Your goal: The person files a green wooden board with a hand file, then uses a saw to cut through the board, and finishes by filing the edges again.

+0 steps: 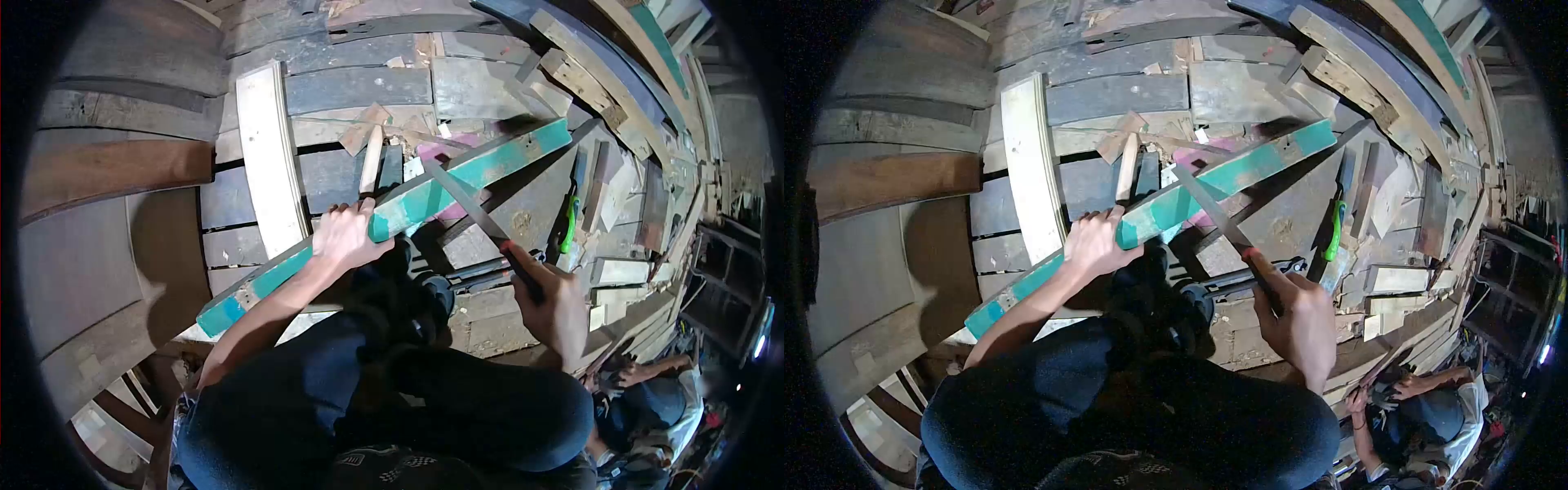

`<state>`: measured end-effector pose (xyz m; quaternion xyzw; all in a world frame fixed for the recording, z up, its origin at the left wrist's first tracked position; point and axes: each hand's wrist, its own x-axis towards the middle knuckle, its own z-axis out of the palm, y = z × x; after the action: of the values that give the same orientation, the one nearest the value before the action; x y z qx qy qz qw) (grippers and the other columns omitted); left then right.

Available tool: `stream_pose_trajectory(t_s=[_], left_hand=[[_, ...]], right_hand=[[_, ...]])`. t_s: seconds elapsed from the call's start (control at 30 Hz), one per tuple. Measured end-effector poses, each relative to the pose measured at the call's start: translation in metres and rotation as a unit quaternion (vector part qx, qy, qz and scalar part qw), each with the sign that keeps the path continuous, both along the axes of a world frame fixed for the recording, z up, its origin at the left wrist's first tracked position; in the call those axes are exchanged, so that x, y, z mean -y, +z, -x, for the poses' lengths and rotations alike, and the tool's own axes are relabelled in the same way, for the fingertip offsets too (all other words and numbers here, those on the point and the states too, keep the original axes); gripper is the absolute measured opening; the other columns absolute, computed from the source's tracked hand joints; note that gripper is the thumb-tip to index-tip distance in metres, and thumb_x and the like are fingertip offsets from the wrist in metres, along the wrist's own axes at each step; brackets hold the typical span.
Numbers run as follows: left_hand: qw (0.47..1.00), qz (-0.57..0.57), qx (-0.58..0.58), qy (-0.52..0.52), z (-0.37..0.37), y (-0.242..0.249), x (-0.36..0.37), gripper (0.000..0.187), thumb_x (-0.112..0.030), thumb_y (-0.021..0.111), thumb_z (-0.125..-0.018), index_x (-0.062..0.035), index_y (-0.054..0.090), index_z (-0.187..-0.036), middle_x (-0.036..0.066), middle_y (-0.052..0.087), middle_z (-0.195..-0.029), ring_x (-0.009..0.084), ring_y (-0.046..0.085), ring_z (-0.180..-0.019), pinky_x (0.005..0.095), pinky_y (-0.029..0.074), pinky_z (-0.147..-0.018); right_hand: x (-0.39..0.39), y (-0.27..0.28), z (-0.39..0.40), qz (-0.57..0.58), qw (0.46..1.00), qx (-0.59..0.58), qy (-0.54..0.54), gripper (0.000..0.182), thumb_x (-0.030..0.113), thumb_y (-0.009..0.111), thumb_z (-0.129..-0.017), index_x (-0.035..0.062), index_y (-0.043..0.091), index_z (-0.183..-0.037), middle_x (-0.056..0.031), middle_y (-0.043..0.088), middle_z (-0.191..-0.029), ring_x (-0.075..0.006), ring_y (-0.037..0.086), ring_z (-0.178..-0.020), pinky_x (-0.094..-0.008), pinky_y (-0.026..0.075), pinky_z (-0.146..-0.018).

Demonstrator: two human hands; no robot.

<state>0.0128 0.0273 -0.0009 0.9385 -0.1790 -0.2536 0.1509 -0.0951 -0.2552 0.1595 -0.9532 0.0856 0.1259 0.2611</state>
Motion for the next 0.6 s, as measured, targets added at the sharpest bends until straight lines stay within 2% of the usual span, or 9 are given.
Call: stream_pose_trajectory(t_s=[0.03, 0.1, 0.13, 0.23, 0.37, 0.43, 0.5, 0.57, 0.6], left_hand=[[1.000, -0.001, -0.011, 0.000, 0.000, -0.001, 0.001, 0.073, -0.051, 0.082, -0.075, -0.0006, 0.063, -0.124, 0.026, 0.075, -0.100, 0.0415, 0.074, -0.093, 0.0497, 0.059, -0.087], [1.000, 0.001, 0.017, -0.009, 0.003, -0.005, 0.001, 0.073, -0.052, 0.082, -0.075, -0.0012, 0.064, -0.124, 0.025, 0.075, -0.101, 0.0406, 0.075, -0.093, 0.0495, 0.058, -0.087], [1.000, 0.001, 0.027, -0.007, 0.005, -0.004, 0.002, 0.073, -0.052, 0.082, -0.075, -0.0014, 0.064, -0.125, 0.025, 0.075, -0.102, 0.0404, 0.075, -0.093, 0.0494, 0.058, -0.088], [1.000, -0.018, 0.005, -0.009, 0.006, -0.003, 0.002, 0.076, -0.054, 0.080, -0.076, -0.0021, 0.062, -0.129, 0.025, 0.074, -0.106, 0.0410, 0.074, -0.098, 0.0493, 0.057, -0.091], [1.000, -0.018, 0.009, -0.003, 0.003, -0.002, 0.001, 0.075, -0.054, 0.080, -0.076, -0.0025, 0.063, -0.128, 0.024, 0.074, -0.106, 0.0415, 0.074, -0.097, 0.0497, 0.057, -0.090], [0.999, -0.018, -0.027, -0.002, -0.001, 0.001, 0.004, 0.074, -0.053, 0.080, -0.076, -0.0021, 0.063, -0.127, 0.024, 0.075, -0.105, 0.0407, 0.073, -0.099, 0.0496, 0.057, -0.091], [1.000, 0.004, 0.019, 0.003, 0.004, -0.004, 0.003, 0.073, -0.052, 0.081, -0.075, -0.0013, 0.064, -0.124, 0.023, 0.075, -0.104, 0.0409, 0.074, -0.098, 0.0491, 0.057, -0.090], [0.998, 0.021, 0.057, -0.005, 0.011, -0.009, 0.002, 0.069, -0.051, 0.082, -0.074, -0.0009, 0.064, -0.119, 0.024, 0.075, -0.099, 0.0412, 0.074, -0.094, 0.0495, 0.058, -0.089], [0.997, 0.026, 0.077, -0.006, 0.011, -0.010, 0.001, 0.067, -0.050, 0.082, -0.074, -0.0007, 0.064, -0.117, 0.024, 0.075, -0.097, 0.0414, 0.074, -0.092, 0.0497, 0.059, -0.088]], right_hand=[[0.002, -0.007, -0.003, -0.015, 1.000, -0.018, -0.006, 0.049, 0.002, 0.072, -0.087, 0.0150, 0.072, -0.134, -0.0224, 0.075, -0.094, -0.0383, 0.074, -0.080, -0.0398, 0.058, -0.074], [-0.007, -0.029, -0.022, -0.013, 0.999, -0.040, -0.004, 0.044, 0.006, 0.072, -0.089, 0.0083, 0.071, -0.133, -0.0261, 0.073, -0.093, -0.0401, 0.074, -0.080, -0.0406, 0.057, -0.073], [-0.006, -0.058, -0.022, -0.047, 0.999, 0.001, -0.009, 0.043, 0.009, 0.073, -0.090, 0.0064, 0.070, -0.134, -0.0274, 0.071, -0.090, -0.0417, 0.072, -0.079, -0.0415, 0.056, -0.072], [-0.006, -0.049, -0.024, -0.010, 0.999, 0.039, 0.035, 0.047, 0.013, 0.073, -0.090, 0.0167, 0.070, -0.137, -0.0223, 0.070, -0.080, -0.0391, 0.070, -0.070, -0.0478, 0.055, -0.066], [0.007, 0.000, -0.004, -0.019, 0.999, 0.011, 0.029, 0.051, 0.012, 0.073, -0.088, 0.0171, 0.069, -0.139, -0.0217, 0.071, -0.079, -0.0398, 0.071, -0.072, -0.0472, 0.056, -0.068], [0.003, -0.019, -0.012, -0.026, 0.999, 0.008, 0.024, 0.050, 0.012, 0.072, -0.089, 0.0155, 0.069, -0.138, -0.0222, 0.071, -0.079, -0.0414, 0.070, -0.072, -0.0477, 0.056, -0.068], [-0.005, -0.052, -0.025, -0.053, 0.998, -0.029, 0.000, 0.049, 0.013, 0.072, -0.090, 0.0129, 0.068, -0.138, -0.0242, 0.070, -0.083, -0.0430, 0.070, -0.073, -0.0481, 0.055, -0.068], [-0.004, -0.070, -0.021, -0.040, 0.996, 0.064, 0.036, 0.051, 0.012, 0.072, -0.089, 0.0134, 0.067, -0.140, -0.0244, 0.069, -0.082, -0.0429, 0.070, -0.072, -0.0483, 0.055, -0.067], [-0.005, -0.055, -0.023, -0.036, 0.998, 0.041, 0.035, 0.052, 0.012, 0.073, -0.089, 0.0142, 0.067, -0.140, -0.0235, 0.069, -0.080, -0.0425, 0.069, -0.070, -0.0485, 0.055, -0.066]])
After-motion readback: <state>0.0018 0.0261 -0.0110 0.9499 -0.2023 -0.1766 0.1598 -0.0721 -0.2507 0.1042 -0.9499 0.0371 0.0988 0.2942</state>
